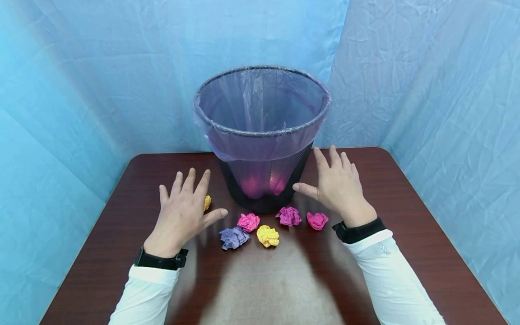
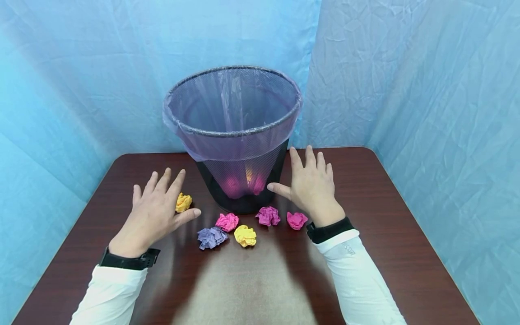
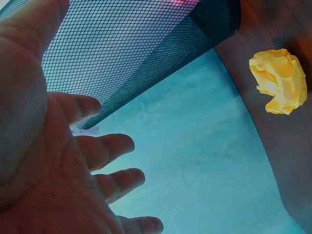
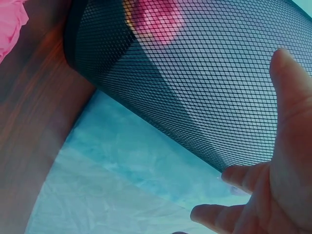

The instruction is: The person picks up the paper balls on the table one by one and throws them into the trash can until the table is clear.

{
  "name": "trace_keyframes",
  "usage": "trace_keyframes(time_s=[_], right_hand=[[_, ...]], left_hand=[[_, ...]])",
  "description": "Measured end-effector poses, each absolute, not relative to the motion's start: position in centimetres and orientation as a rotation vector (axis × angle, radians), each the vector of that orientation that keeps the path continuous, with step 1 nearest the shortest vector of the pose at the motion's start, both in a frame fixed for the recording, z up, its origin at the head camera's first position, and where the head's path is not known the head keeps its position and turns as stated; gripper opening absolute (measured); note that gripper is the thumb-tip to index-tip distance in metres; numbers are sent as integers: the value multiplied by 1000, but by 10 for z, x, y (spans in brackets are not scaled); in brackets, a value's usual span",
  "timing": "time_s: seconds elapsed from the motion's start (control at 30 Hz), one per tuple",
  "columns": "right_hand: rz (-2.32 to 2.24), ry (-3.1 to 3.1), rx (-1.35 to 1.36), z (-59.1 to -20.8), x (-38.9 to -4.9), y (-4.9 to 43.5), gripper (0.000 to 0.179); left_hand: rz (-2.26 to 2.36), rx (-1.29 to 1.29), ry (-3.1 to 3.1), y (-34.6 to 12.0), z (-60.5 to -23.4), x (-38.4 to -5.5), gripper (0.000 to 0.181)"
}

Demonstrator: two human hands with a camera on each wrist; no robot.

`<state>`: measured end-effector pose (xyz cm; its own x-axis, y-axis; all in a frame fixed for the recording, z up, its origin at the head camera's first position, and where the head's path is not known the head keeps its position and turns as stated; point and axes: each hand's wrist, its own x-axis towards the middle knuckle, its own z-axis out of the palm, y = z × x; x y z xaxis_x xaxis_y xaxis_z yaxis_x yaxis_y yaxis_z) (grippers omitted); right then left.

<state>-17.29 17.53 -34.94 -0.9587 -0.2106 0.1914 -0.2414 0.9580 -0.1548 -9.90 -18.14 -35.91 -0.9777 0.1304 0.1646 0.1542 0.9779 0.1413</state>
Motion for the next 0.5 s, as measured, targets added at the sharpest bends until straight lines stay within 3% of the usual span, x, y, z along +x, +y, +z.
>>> trace_keyframes(time_s=[0.5], right_hand=[[228,-2965,320,-362,-172,179,114]], left_hand=[[-255,-200,-3005,-183,-364,-101,106]])
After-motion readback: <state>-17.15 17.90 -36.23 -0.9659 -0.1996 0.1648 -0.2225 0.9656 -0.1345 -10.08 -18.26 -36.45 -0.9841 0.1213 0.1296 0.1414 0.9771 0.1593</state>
